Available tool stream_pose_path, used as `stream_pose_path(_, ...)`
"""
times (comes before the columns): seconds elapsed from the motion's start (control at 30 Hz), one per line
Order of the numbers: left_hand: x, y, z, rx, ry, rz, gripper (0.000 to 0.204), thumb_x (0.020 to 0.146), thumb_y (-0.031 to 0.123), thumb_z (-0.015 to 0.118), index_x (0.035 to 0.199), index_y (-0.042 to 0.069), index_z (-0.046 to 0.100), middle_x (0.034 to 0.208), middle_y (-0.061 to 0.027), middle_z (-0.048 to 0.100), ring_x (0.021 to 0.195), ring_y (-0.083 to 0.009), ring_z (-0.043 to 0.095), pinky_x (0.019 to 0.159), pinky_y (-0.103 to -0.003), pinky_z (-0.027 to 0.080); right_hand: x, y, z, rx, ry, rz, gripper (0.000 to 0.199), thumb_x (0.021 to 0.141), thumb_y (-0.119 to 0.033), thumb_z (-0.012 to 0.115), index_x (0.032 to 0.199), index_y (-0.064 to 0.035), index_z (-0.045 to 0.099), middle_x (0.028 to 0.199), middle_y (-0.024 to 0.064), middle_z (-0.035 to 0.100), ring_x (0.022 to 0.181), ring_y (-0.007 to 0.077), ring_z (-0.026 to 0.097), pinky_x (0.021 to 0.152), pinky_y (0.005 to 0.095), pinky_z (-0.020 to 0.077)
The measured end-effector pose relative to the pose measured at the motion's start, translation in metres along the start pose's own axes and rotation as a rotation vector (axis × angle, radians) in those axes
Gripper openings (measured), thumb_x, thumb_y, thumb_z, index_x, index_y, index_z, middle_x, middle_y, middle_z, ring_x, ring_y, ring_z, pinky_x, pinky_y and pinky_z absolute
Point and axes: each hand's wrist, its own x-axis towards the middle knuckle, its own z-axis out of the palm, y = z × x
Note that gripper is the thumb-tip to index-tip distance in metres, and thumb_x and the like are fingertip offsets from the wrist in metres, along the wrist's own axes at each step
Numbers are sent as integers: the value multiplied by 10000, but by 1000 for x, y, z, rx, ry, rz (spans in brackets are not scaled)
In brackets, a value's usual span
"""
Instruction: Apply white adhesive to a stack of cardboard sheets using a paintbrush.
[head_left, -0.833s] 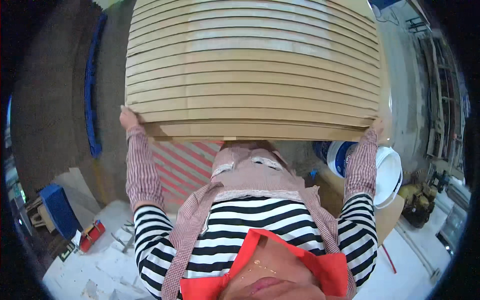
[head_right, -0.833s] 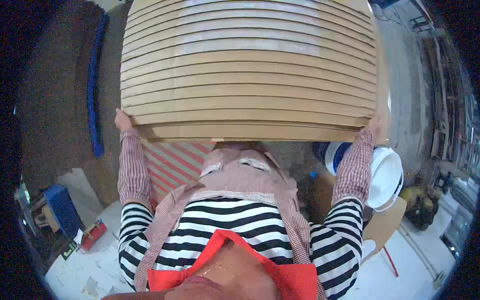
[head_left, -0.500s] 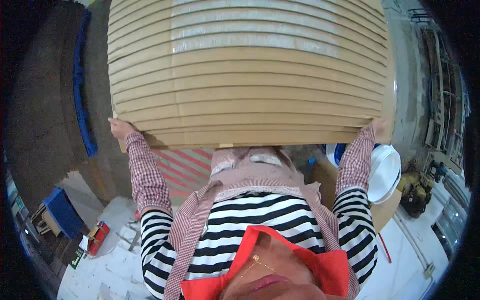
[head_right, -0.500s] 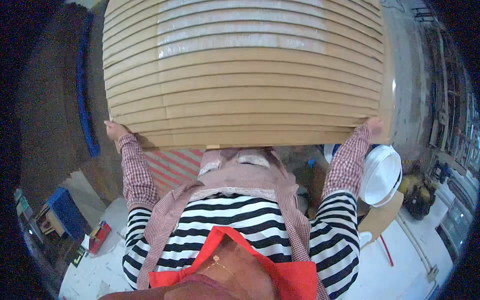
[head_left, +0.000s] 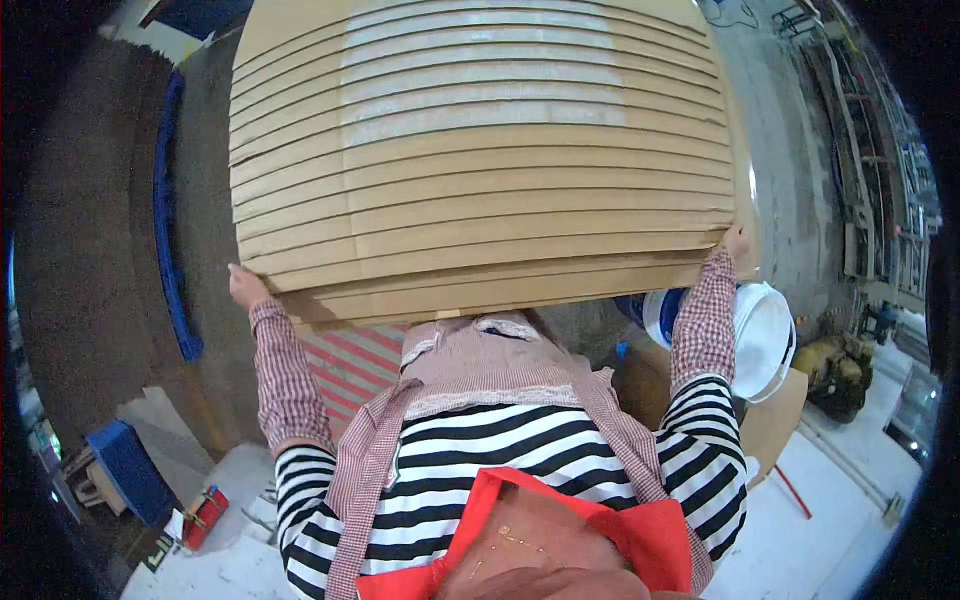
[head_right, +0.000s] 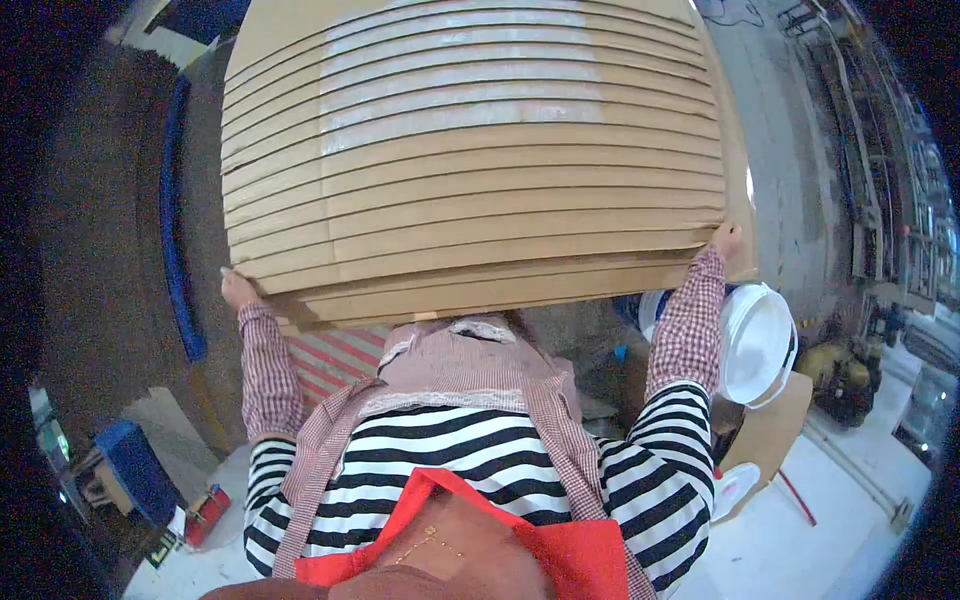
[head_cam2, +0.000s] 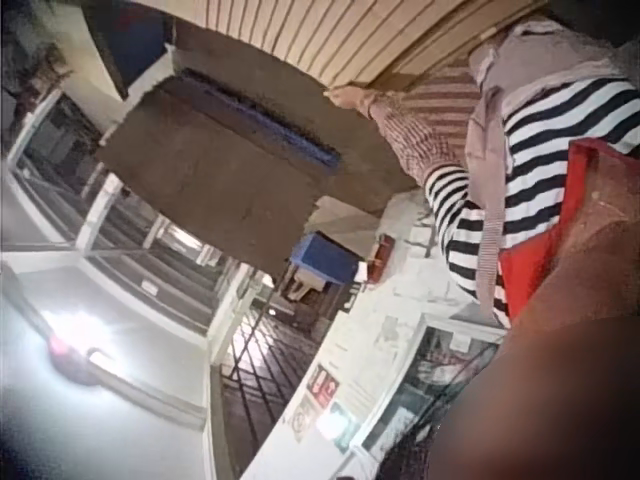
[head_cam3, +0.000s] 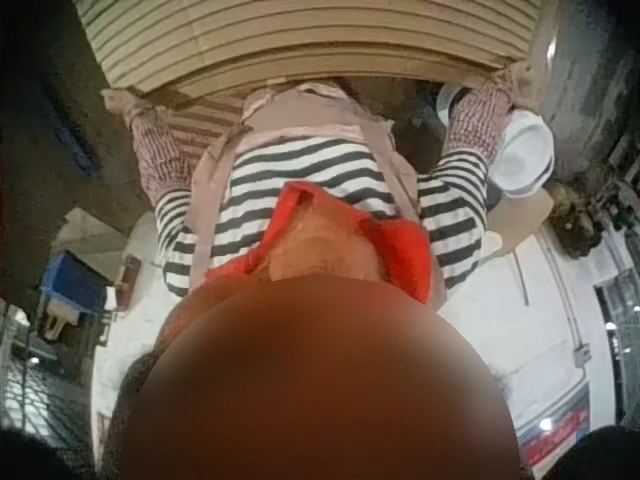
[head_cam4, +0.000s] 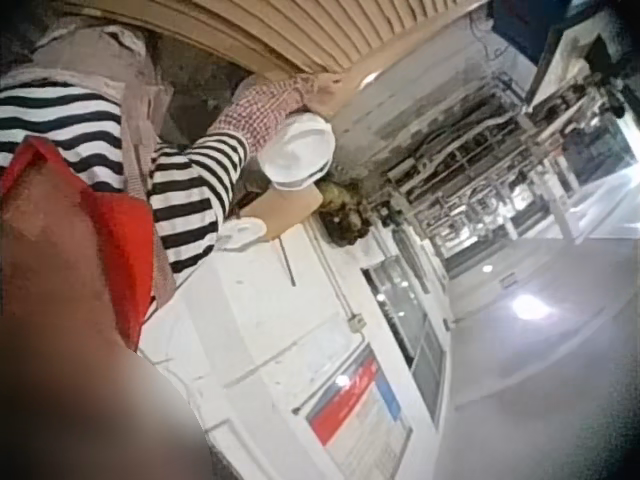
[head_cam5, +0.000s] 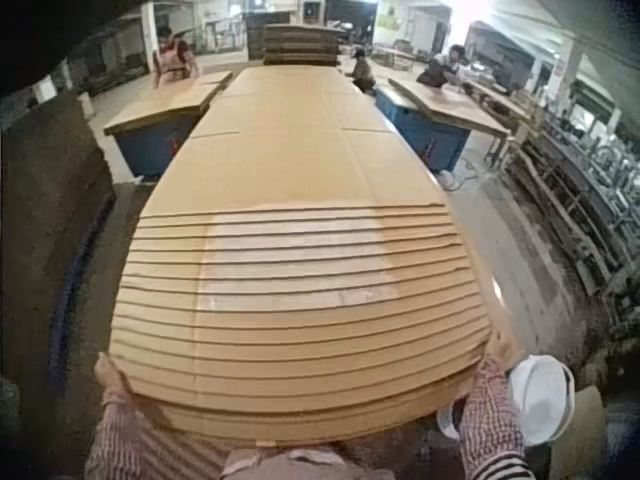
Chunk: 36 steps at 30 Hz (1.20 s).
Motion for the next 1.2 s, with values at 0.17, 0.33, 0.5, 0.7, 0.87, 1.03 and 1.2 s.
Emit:
stream_pose_path(0.17, -2, 9, 10, -356, 170, -109, 549, 949, 390, 369, 912, -93, 629, 927, -226, 651, 859, -380, 612, 749, -410, 469, -8, 2, 10, 727, 177, 6, 381, 870, -317, 460, 990, -8, 649, 902, 198, 652, 814, 356, 606, 745, 453, 460)
stream_pose_path(0.33, 14, 2, 24, 226, 194, 20, 580, 941, 437, 354, 919, -68, 638, 928, -244, 641, 844, -396, 603, 757, -435, 460, -37, -14, 29, 115, 263, 29, 401, 886, -328, 421, 943, 1, 643, 902, 215, 646, 826, 388, 600, 731, 481, 452)
stream_pose_path(0.5, 23, 0, 21, 379, 134, -4, 562, 948, 406, 341, 894, -66, 639, 904, -259, 633, 854, -428, 592, 748, -482, 450, -40, -40, 15, -206, 143, 129, 426, 900, -334, 377, 924, -9, 651, 927, 216, 639, 854, 398, 598, 723, 495, 453)
stream_pose_path(0.7, 14, 4, 20, 334, 148, 104, 588, 961, 394, 295, 877, -81, 631, 904, -279, 624, 858, -443, 584, 750, -490, 452, -33, -39, 12, -229, 48, 147, 448, 903, -377, 360, 962, -52, 663, 904, 211, 642, 857, 381, 609, 715, 491, 464)
stream_pose_path(0.87, 6, 13, 11, 256, 100, 41, 614, 958, 430, 283, 933, -79, 625, 930, -269, 627, 889, -433, 585, 763, -474, 457, -28, -22, 11, 35, -9, 51, 436, 888, -401, 405, 977, -48, 644, 918, 223, 628, 880, 378, 596, 748, 463, 458)
stream_pose_path(1.03, 17, 15, -9, 193, -134, -6, 627, 945, 469, 315, 1022, -78, 611, 964, -235, 642, 924, -380, 601, 802, -430, 459, -13, -14, 0, 315, 21, -1, 391, 885, -360, 456, 900, -1, 612, 841, 229, 614, 717, 395, 569, 643, 450, 430)
stream_pose_path(1.2, 17, -4, 5, -111, 89, -114, 623, 951, 473, 318, 989, -75, 612, 927, -208, 654, 854, -356, 618, 747, -409, 480, -13, -5, 8, 353, 230, -29, 388, 878, -355, 478, 880, 14, 598, 820, 221, 608, 688, 353, 576, 605, 415, 429)
